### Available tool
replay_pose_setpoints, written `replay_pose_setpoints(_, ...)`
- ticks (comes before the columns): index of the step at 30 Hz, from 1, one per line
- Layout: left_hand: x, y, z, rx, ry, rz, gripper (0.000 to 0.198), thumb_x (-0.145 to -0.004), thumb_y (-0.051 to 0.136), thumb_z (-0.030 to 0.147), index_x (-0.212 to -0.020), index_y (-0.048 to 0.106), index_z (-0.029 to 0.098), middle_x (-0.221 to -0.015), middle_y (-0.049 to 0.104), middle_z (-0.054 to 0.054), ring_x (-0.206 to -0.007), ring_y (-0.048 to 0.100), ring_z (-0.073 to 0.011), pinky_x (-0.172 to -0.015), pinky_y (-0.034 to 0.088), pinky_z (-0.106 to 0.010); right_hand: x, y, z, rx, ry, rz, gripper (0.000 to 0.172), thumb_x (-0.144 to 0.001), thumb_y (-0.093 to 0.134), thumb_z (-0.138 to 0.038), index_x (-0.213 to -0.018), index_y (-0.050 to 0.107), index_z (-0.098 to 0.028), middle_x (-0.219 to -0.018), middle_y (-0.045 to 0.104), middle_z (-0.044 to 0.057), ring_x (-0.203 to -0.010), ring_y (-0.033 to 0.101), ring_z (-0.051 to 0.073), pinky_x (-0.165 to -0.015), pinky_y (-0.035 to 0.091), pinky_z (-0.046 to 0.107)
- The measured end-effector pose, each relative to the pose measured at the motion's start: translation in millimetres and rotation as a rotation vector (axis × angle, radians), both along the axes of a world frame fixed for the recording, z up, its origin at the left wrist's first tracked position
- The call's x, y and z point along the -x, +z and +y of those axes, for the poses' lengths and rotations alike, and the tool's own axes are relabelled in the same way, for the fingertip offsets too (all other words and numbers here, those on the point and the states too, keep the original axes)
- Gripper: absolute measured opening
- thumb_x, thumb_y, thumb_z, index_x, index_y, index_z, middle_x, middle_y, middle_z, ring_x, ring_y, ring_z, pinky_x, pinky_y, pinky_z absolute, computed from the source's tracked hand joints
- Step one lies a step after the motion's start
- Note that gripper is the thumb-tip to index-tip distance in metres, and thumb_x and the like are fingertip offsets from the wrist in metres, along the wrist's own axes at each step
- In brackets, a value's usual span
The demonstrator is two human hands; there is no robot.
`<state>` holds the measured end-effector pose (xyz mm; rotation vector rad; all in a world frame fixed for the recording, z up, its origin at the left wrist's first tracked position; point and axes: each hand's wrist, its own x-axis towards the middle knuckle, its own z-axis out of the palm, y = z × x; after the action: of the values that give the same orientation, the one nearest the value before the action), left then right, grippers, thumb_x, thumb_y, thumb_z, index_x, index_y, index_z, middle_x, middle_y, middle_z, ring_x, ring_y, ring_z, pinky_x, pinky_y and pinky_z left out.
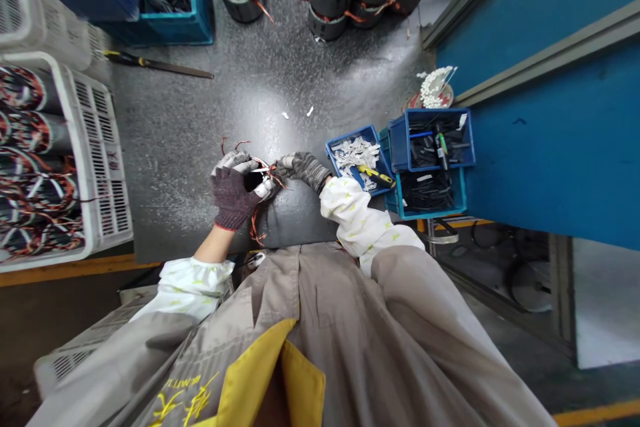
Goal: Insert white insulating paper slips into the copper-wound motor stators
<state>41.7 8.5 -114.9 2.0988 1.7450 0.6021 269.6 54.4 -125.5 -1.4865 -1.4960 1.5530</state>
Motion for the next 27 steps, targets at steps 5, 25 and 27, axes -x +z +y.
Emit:
replay_pose_setpoints(5,0.5,-2.0,-0.1,-0.007,-0.010,-0.007,0.053,-0.089,0.083,0.058,-0.131,0.074,0.027,-0.155,0.071,-0.014,-0.158,0.055,-0.0413,-0.135,0.035,-0.060,-14.3,24.2,5.8,-0.245,0.093,-0.267,0.028,-0.106,0.064,-0.027,-0.125,0.084,-0.024,-0.135,0.082,0.008,-0.132,0.072,0.027,-0.124,0.053,0.047)
replay_pose_setpoints(25,-0.9,2.0,-0.7,0.018,-0.006,0.020,0.053,-0.089,0.084,0.054,-0.133,0.073,0.028,-0.156,0.071,-0.013,-0.160,0.053,-0.0413,-0.135,0.035,-0.060,-21.2,13.4,21.2,-0.494,0.413,-0.563,0.038,-0.104,0.074,-0.044,-0.137,0.083,-0.027,-0.150,0.074,0.011,-0.139,0.065,0.036,-0.128,0.044,0.058)
replay_pose_setpoints(27,-1.2,2.9,-0.7,0.019,-0.003,0.029,0.052,-0.089,0.084,0.053,-0.133,0.074,0.028,-0.155,0.071,-0.013,-0.159,0.053,-0.0411,-0.134,0.036,-0.060,-19.8,16.6,29.9,-0.491,0.544,-0.551,0.038,-0.106,0.071,-0.052,-0.135,0.084,-0.032,-0.143,0.078,0.008,-0.138,0.065,0.036,-0.128,0.044,0.058)
